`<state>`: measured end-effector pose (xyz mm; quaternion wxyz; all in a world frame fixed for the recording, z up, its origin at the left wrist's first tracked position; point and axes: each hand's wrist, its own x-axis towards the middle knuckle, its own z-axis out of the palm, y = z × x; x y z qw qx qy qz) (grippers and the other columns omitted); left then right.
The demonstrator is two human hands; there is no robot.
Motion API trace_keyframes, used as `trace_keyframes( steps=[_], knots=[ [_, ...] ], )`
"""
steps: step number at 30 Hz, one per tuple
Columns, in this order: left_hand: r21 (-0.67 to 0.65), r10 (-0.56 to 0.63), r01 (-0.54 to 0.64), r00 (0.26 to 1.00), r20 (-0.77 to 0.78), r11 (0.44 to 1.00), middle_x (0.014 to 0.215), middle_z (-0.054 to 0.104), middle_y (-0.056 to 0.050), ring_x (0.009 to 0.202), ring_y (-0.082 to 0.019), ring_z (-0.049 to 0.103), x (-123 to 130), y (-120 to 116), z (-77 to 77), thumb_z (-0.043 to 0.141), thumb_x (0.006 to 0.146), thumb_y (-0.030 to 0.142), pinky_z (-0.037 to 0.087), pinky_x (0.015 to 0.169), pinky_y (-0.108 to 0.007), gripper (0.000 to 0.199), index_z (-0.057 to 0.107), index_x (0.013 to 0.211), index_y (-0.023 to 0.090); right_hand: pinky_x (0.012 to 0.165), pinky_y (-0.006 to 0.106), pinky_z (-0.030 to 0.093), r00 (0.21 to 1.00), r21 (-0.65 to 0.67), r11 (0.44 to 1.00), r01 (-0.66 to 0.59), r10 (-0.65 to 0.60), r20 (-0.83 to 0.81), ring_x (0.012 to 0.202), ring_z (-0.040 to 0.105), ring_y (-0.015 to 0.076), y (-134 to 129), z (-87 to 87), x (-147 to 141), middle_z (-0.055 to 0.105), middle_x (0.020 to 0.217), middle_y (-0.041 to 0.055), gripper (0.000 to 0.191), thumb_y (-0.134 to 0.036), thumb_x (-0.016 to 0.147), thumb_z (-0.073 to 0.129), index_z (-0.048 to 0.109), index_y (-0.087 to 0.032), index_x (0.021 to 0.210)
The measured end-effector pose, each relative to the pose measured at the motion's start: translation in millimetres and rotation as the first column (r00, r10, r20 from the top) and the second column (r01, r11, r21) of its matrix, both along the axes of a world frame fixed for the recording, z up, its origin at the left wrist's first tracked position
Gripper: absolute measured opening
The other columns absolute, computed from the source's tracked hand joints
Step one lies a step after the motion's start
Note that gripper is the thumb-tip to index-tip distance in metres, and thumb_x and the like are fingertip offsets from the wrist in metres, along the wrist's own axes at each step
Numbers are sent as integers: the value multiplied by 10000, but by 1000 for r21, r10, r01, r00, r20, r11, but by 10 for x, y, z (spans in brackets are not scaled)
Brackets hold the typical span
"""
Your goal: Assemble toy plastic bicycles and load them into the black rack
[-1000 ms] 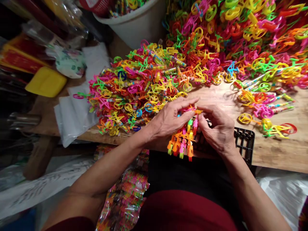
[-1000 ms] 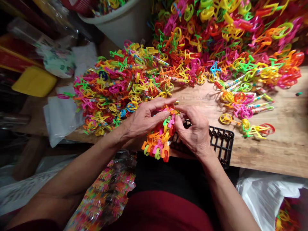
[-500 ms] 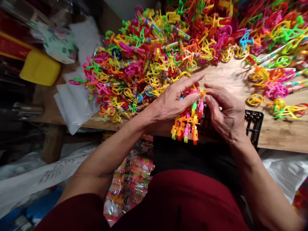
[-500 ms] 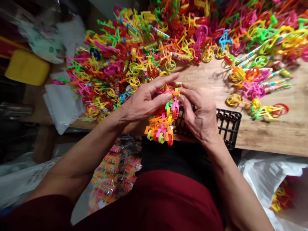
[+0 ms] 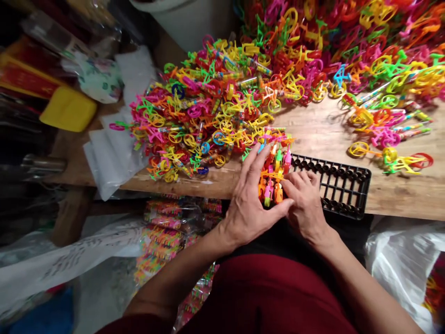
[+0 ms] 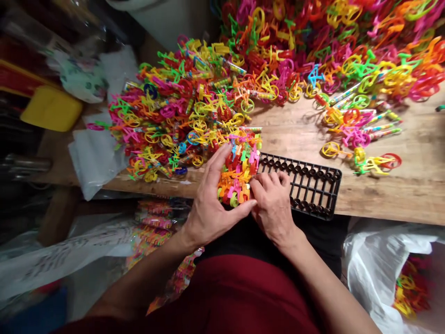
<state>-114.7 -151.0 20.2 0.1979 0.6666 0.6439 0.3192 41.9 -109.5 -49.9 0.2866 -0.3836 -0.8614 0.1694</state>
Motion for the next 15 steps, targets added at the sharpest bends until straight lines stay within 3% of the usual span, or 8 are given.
trace_keyframes(
  steps=[4, 11, 15],
  knots=[
    [-26, -12, 11, 998, -57, 1000, 1598, 406, -139, 1524, -255, 369, 3, 76, -20, 641, 826, 146, 316, 1285, -436, 768, 351, 1534, 216, 903, 413, 368, 999, 59, 998, 6, -4, -35, 839, 487, 220, 52, -72, -61, 615, 868, 54, 158, -180, 934, 457, 574, -220, 836],
    [-13, -45, 44, 998, -53, 999, 1602, 412, -135, 1526, -251, 368, -72, 126, -26, 638, 811, 134, 324, 1281, -448, 786, 350, 1538, 218, 890, 420, 410, 1000, 78, 997, 5, -4, -17, 817, 496, 224, 66, -84, -100, 608, 818, 58, 185, -149, 941, 459, 581, -210, 816],
    [-36, -40, 37, 996, -75, 999, 1644, 348, -137, 1550, -259, 328, -104, 87, 28, 711, 809, 174, 305, 1290, -450, 918, 247, 1598, 250, 920, 441, 481, 996, 28, 1000, -11, 13, -83, 942, 578, 250, 47, 10, 26, 683, 994, 115, 189, -158, 965, 484, 629, -173, 1084]
  ],
)
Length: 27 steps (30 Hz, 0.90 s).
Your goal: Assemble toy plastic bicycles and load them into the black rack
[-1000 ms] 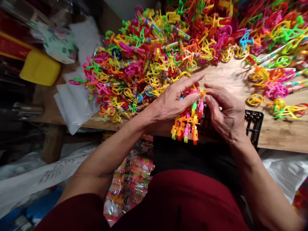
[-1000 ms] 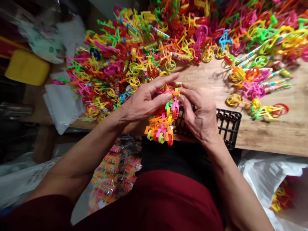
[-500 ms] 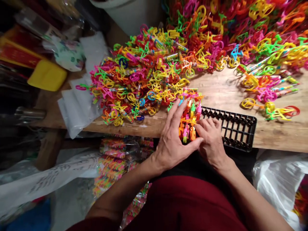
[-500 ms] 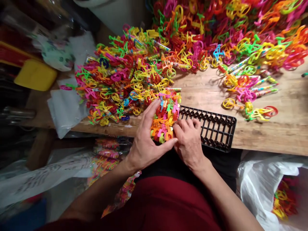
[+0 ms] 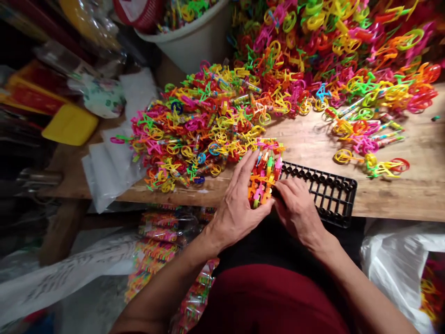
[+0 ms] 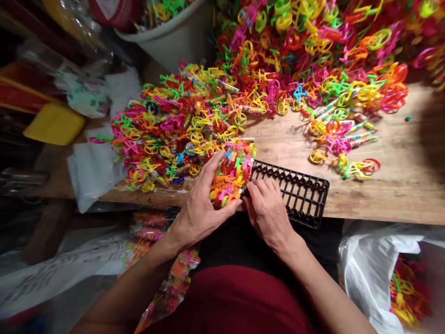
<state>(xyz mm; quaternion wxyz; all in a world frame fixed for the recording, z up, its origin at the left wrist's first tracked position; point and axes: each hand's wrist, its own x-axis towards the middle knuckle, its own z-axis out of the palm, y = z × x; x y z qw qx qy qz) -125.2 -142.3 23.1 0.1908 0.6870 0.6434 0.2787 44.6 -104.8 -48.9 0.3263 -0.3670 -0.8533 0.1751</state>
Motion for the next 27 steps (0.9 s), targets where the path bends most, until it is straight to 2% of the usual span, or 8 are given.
trace_keyframes(
  steps=[3, 6, 10, 14, 17, 21, 24, 27],
  knots=[
    [-30, 14, -17, 996, -88, 999, 1709, 201, -131, 1591, -310, 212, -13, -4, 109, 806, 802, 316, 275, 1296, -496, 1044, 172, 1630, 287, 917, 429, 540, 981, 6, 994, 107, -105, -166, 1015, 646, 246, 16, 78, 79, 708, 1083, 122, 295, -127, 955, 524, 612, -197, 1228],
    [25, 16, -12, 985, -174, 1000, 1702, 228, -135, 1582, -330, 233, 8, 122, 154, 789, 820, 476, 281, 1290, -514, 1020, 201, 1630, 277, 892, 393, 583, 940, -38, 984, 176, -179, -292, 1008, 688, 225, 73, 105, 2, 723, 1072, 115, 299, -119, 958, 505, 629, -208, 1215],
    [79, 28, -7, 964, -266, 997, 1647, 364, -145, 1520, -289, 390, 69, 414, 60, 570, 965, 342, 375, 1247, -459, 672, 344, 1585, 213, 926, 357, 595, 918, -101, 991, 87, -119, -379, 1040, 692, 204, 185, 60, -211, 731, 1089, 123, 321, -101, 968, 452, 632, -178, 1222],
    [107, 88, -58, 950, -301, 993, 1631, 401, -122, 1479, -294, 455, 109, 539, -3, 534, 951, 267, 445, 1201, -429, 607, 426, 1546, 210, 938, 366, 582, 957, -94, 994, 49, -74, -281, 1049, 677, 215, 278, 111, -178, 728, 1139, 144, 333, -101, 963, 463, 653, -156, 1231],
    [112, 105, -75, 951, -290, 991, 1634, 404, -84, 1474, -285, 463, 110, 524, 6, 558, 941, 262, 451, 1201, -408, 616, 431, 1544, 248, 905, 379, 572, 979, -15, 985, 170, -171, -114, 1006, 686, 230, 361, 197, 134, 736, 1099, 131, 296, -128, 956, 486, 686, -178, 1169],
    [115, 110, -81, 957, -268, 990, 1642, 395, -50, 1467, -295, 472, 93, 453, 12, 577, 930, 255, 449, 1211, -420, 640, 423, 1551, 283, 789, 354, 558, 891, 139, 882, 450, -453, -6, 874, 686, 224, 517, 242, 811, 730, 1010, 123, 228, -163, 956, 517, 710, -167, 1077],
    [113, 139, -110, 948, -288, 987, 1638, 400, -47, 1410, -313, 538, 95, 355, 29, 570, 938, 273, 510, 1157, -436, 628, 428, 1549, 292, 793, 387, 539, 819, 244, 810, 533, -566, 92, 890, 671, 253, 706, 275, 1290, 728, 976, 119, 221, -207, 959, 530, 725, -186, 1061],
    [88, 180, -158, 914, -365, 983, 1626, 417, -63, 1330, -313, 612, 113, 270, 63, 537, 964, 281, 591, 1049, -431, 575, 455, 1533, 265, 816, 415, 525, 776, 281, 806, 522, -585, 237, 953, 651, 283, 1000, 303, 1611, 725, 1035, 125, 262, -214, 963, 500, 734, -214, 1080]
  ],
)
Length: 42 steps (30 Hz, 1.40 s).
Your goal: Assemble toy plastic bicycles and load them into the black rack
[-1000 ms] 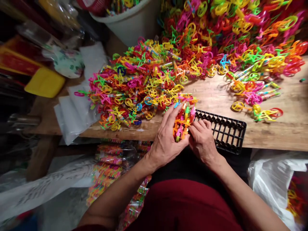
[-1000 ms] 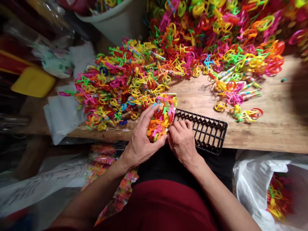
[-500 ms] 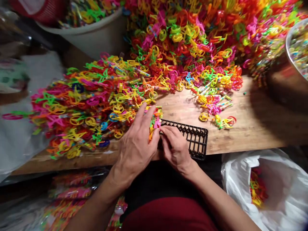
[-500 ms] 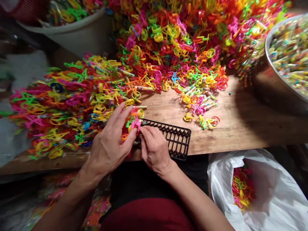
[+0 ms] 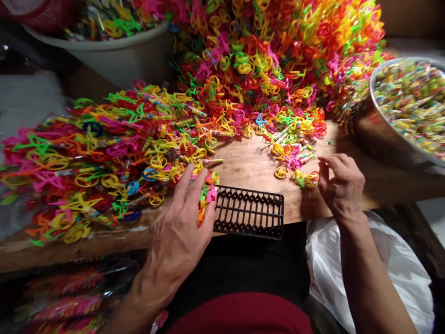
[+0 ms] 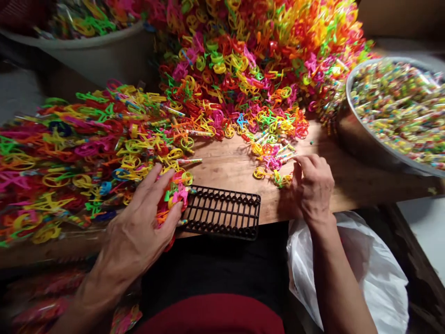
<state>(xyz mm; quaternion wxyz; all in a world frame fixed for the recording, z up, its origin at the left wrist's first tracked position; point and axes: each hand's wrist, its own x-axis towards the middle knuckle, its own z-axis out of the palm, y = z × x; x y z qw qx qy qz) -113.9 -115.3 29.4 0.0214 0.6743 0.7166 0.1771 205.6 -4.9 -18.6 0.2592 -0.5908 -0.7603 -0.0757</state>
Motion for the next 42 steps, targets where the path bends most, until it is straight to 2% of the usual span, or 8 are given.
trace_keyframes(
  steps=[6, 12, 16, 20, 24, 30, 37, 42],
  knots=[
    [13, 46, -45, 998, -51, 999, 1620, 410, -108, 1277, -348, 647, 90, 15, 25, 514, 976, 282, 640, 938, -487, 561, 465, 1529, 203, 703, 360, 513, 967, -194, 972, -132, 169, 191, 950, 653, 266, 490, -114, 177, 691, 1193, 119, 266, -214, 895, 555, 715, -202, 1107],
    [48, 74, -72, 997, -39, 996, 1619, 405, -148, 1329, -352, 607, 184, 75, -8, 478, 1001, 279, 598, 1018, -518, 536, 454, 1528, 182, 891, 383, 501, 904, -103, 935, -340, 355, 237, 1065, 626, 273, 560, -173, 201, 689, 1076, 133, 239, -214, 988, 456, 666, -178, 1096],
    [33, 25, -23, 999, -44, 999, 1623, 393, -175, 1409, -364, 529, 138, 75, -16, 519, 995, 348, 562, 1072, -524, 601, 392, 1557, 175, 903, 378, 482, 863, -108, 888, -447, 460, 209, 1029, 616, 261, 603, -127, 245, 673, 1006, 119, 163, -244, 992, 488, 641, -187, 990],
    [7, -24, 25, 999, -28, 1000, 1681, 276, -158, 1503, -403, 384, 46, 23, 24, 591, 961, 487, 459, 1166, -599, 747, 303, 1603, 234, 843, 380, 448, 907, -68, 932, -357, 363, 211, 1022, 591, 266, 586, -91, 281, 686, 1080, 129, 165, -256, 992, 475, 619, -190, 1037],
    [-5, -74, 74, 996, -44, 997, 1699, 252, -103, 1533, -394, 334, -46, 10, 125, 586, 966, 469, 371, 1223, -636, 746, 257, 1615, 310, 773, 386, 399, 905, -115, 964, -238, 263, 333, 912, 561, 273, 568, -113, 340, 699, 970, 109, 154, -274, 957, 504, 638, -198, 961],
    [10, -221, 224, 967, -128, 975, 1676, 315, -103, 1561, -376, 273, -106, 216, 220, 556, 990, 374, 332, 1243, -613, 581, 412, 1539, 249, 810, 400, 435, 930, -143, 954, -265, 292, 222, 964, 569, 279, 630, -108, 255, 683, 1106, 131, 231, -325, 956, 523, 677, -193, 1066],
    [-137, -350, 336, 931, -102, 932, 1656, 355, -121, 1559, -345, 284, -123, 507, 64, 443, 1017, 354, 308, 1264, -558, 518, 506, 1482, 135, 830, 385, 454, 863, -235, 883, -406, 455, 220, 883, 561, 256, 890, -93, 104, 673, 909, 109, 230, -299, 960, 500, 695, -199, 888],
    [-154, -346, 333, 936, -64, 930, 1615, 429, -117, 1531, -314, 359, -145, 513, 16, 387, 1022, 382, 333, 1253, -553, 536, 513, 1483, 139, 843, 390, 430, 893, -196, 898, -395, 425, 148, 913, 570, 253, 815, -75, 85, 691, 943, 101, 233, -315, 977, 484, 684, -203, 932]
  ],
)
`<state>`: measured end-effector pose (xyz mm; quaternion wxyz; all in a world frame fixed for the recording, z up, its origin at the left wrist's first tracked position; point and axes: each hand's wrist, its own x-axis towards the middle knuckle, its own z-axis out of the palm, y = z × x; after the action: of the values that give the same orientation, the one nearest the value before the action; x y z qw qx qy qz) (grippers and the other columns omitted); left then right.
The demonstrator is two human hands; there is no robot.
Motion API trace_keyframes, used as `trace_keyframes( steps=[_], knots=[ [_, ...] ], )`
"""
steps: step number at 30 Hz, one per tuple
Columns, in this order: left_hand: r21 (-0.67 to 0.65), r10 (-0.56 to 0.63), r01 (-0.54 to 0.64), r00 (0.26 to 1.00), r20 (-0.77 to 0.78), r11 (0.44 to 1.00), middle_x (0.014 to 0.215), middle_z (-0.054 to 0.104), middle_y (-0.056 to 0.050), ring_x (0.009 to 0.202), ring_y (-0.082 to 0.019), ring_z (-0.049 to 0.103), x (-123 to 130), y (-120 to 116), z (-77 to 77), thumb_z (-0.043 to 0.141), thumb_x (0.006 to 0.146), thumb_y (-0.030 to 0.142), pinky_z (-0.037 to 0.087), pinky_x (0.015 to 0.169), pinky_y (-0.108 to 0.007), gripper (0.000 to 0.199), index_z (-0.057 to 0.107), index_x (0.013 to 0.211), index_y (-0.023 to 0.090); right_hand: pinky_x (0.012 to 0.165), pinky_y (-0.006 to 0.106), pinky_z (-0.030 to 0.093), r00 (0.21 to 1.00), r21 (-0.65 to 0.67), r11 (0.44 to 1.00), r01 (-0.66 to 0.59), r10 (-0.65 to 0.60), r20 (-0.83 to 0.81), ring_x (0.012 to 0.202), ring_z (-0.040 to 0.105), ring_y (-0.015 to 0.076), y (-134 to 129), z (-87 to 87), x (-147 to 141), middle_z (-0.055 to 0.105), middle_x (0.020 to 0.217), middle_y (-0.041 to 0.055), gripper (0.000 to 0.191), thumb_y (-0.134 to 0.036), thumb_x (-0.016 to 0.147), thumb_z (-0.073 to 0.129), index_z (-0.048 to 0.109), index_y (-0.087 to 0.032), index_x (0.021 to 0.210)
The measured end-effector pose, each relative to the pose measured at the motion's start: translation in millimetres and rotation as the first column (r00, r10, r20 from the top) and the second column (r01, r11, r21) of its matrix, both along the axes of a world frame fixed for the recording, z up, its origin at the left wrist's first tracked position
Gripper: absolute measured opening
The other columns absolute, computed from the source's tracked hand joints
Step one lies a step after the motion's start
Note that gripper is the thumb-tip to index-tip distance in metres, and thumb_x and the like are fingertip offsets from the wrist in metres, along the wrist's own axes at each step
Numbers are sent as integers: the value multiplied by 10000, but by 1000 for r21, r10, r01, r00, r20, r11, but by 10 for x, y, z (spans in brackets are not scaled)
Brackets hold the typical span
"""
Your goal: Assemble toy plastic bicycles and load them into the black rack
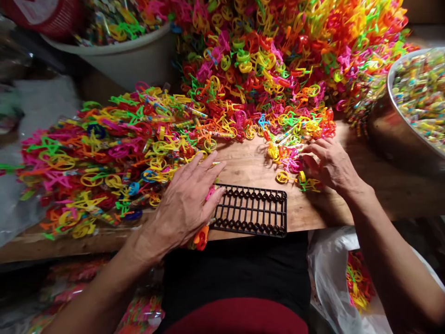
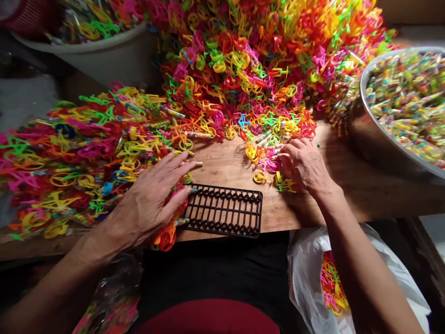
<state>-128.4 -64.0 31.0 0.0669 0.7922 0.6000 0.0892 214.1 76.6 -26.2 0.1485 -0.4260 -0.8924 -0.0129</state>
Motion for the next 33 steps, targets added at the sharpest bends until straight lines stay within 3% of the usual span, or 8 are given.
trace_keyframes(
  steps=[12, 17, 20, 22, 24, 26, 29, 33],
  knots=[
    [96, 93, -98, 994, 56, 991, 1442, 626, -108, 1342, -265, 598, -38, -273, 39, 448, 989, 312, 476, 1158, -498, 462, 572, 1416, 185, 786, 419, 343, 981, 81, 991, 102, -114, 159, 929, 543, 287, -164, 55, -247, 692, 950, 120, 140, -325, 894, 576, 633, -206, 849],
    [64, 86, -91, 993, 84, 994, 1431, 634, -114, 1349, -263, 584, -105, -445, 61, 457, 989, 298, 451, 1172, -492, 450, 590, 1391, 143, 736, 477, 286, 945, 166, 940, 297, -314, 90, 819, 531, 306, -176, 70, -203, 642, 808, 173, 143, -265, 908, 522, 627, -200, 837],
    [42, 99, -104, 990, 98, 994, 1430, 634, -111, 1329, -257, 591, -95, -498, 79, 455, 984, 234, 450, 1164, -493, 440, 588, 1389, 126, 725, 495, 293, 916, 275, 881, 385, -400, -1, 797, 520, 321, -242, 125, -503, 617, 765, 180, 212, -310, 930, 502, 655, -196, 837],
    [41, 119, -124, 987, 105, 991, 1387, 663, -116, 1284, -261, 616, -48, -522, 91, 451, 983, 214, 466, 1135, -502, 418, 613, 1356, 118, 756, 486, 341, 968, 274, 929, 249, -245, -50, 840, 537, 324, -315, 151, -898, 643, 835, 168, 240, -340, 958, 498, 675, -185, 910],
    [42, 140, -146, 984, 106, 988, 1352, 683, -117, 1253, -265, 630, 21, -549, 103, 461, 983, 220, 478, 1113, -506, 394, 635, 1323, 121, 781, 430, 397, 985, 118, 988, -100, 115, -128, 876, 561, 282, -371, 134, -1374, 664, 905, 129, 227, -298, 985, 479, 682, -199, 962],
    [39, 169, -174, 980, 102, 984, 1352, 682, -116, 1259, -264, 626, 88, -583, 116, 474, 979, 220, 473, 1119, -503, 383, 640, 1312, 129, 752, 387, 423, 919, -21, 944, -329, 315, -238, 864, 562, 259, -380, 74, -1819, 669, 932, 121, 210, -298, 985, 499, 679, -199, 941],
    [32, 237, -241, 967, 89, 970, 1348, 682, -114, 1271, -262, 622, 125, -638, 128, 468, 964, 177, 473, 1123, -491, 376, 649, 1290, 126, 688, 365, 420, 865, -116, 877, -466, 423, -269, 753, 529, 236, -298, -29, -2211, 652, 821, 106, 232, -267, 971, 506, 668, -206, 817],
    [44, 318, -324, 942, 104, 945, 1333, 691, -109, 1250, -258, 630, 40, -671, 103, 465, 947, 151, 490, 1091, -462, 356, 676, 1233, 127, 651, 347, 416, 867, -175, 861, -478, 431, -248, 694, 549, 207, -142, -38, -2039, 656, 782, 83, 302, -291, 975, 498, 693, -215, 757]
  ],
)
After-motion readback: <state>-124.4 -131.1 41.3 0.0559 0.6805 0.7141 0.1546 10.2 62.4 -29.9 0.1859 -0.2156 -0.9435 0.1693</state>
